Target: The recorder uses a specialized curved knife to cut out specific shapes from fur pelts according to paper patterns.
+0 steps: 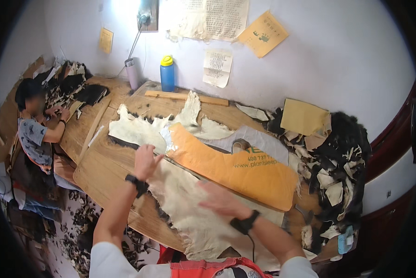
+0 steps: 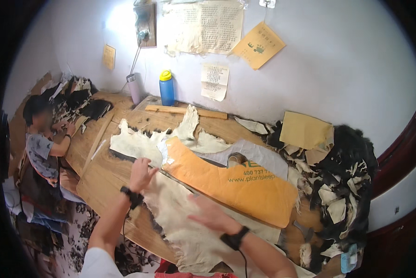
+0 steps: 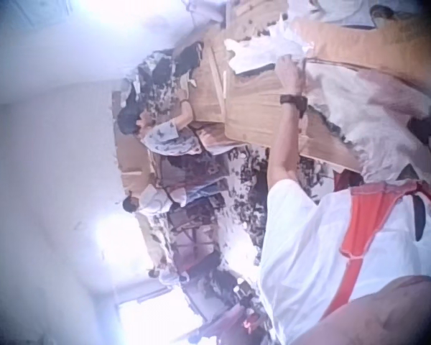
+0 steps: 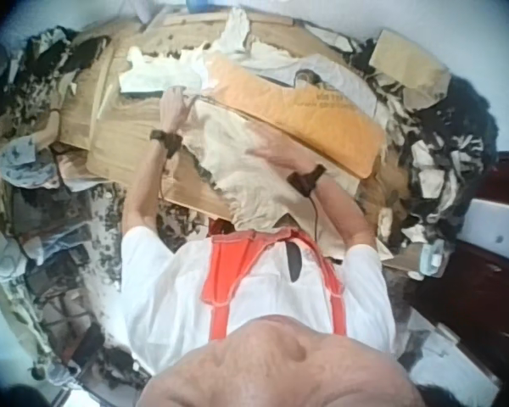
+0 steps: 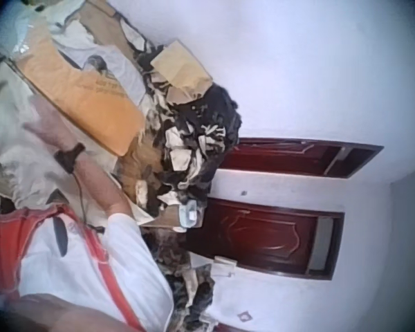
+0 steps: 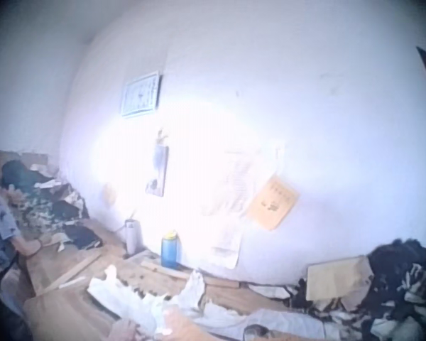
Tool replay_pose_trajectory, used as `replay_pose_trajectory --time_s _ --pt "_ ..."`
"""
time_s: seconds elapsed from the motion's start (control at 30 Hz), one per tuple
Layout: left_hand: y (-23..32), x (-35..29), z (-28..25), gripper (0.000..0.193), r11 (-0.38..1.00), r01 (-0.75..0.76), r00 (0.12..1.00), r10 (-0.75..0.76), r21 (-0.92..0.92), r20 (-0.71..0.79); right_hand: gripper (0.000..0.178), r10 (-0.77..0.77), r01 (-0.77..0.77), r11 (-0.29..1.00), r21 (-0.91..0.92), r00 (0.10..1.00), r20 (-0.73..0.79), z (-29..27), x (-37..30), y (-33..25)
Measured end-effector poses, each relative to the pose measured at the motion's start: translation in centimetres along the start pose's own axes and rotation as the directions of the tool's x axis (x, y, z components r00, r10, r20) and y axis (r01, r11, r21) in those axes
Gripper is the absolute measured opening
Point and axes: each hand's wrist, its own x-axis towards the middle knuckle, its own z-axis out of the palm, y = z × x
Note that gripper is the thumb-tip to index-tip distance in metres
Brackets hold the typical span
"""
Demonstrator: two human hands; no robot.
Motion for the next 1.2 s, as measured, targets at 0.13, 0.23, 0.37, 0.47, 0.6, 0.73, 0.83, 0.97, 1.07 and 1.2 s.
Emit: replay_pose_trajectory --time_s 0.13,0.23,0.37,0.47,0.6,0.73,0.83,0.97,1.07,1.2 --pt "7.7 -8.6 -1.3 0.076 0.980 -0.199 0.949 0.193 0.000 0.248 0.083 0.302 -0.383 0.921 -0.077 0.823 -0.480 -12.6 -5.5 4.8" --pt "9.5 -11.4 -1.9 0.079 0.963 -0.252 0.899 0.195 0.097 0.393 0.093 0.302 -0.581 0.697 -0.421 0.770 -0.562 -16.5 -11.3 13.0" --pt "8.2 -11.7 -1.8 0.082 0.972 -0.224 0.890 0.172 0.076 0.421 0.098 0.494 -0.671 0.663 -0.333 0.726 -0.478 -16.4 -10.5 13.8" --pt "7.7 -11.4 -1.6 0.081 0.977 -0.201 0.894 0.152 0.074 0.422 0.080 0.513 -0.689 0.638 -0.343 0.713 -0.478 -17.3 -10.3 12.2" --pt "6.4 -10.0 -1.0 0.075 0.982 -0.180 0.901 0.138 0.063 0.412 0.031 0.304 -0.629 0.519 -0.579 0.768 -0.564 -18.1 -10.5 7.5" --pt "1.9 -8.5 0.7 0.056 0.972 0.021 0.974 0.032 -0.232 0.222 0.010 0.185 -0.439 0.808 -0.393 0.822 -0.538 -14.5 -10.8 -3.7" --pt "-1.7 -7.7 0.6 0.042 0.869 0.145 0.989 -0.139 -0.473 0.048 0.018 0.259 -0.283 0.920 -0.270 0.958 -0.123 -10.1 -14.2 -9.9" --pt "-7.1 -4.0 0.0 0.038 0.441 0.416 0.902 -0.313 -0.795 0.298 0.027 0.217 -0.154 0.890 -0.430 0.971 0.103 -2.4 -20.1 -8.5" --pt "-8.0 -2.0 -0.9 0.035 0.359 0.458 0.886 -0.260 -0.813 0.384 0.022 0.385 -0.272 0.839 -0.471 0.909 0.161 0.9 -21.3 -8.4" --pt "-6.6 0.7 -1.9 0.037 0.576 0.494 0.852 -0.170 -0.651 0.496 0.031 0.663 -0.638 0.745 -0.194 0.740 0.111 -0.3 -20.2 -11.1"
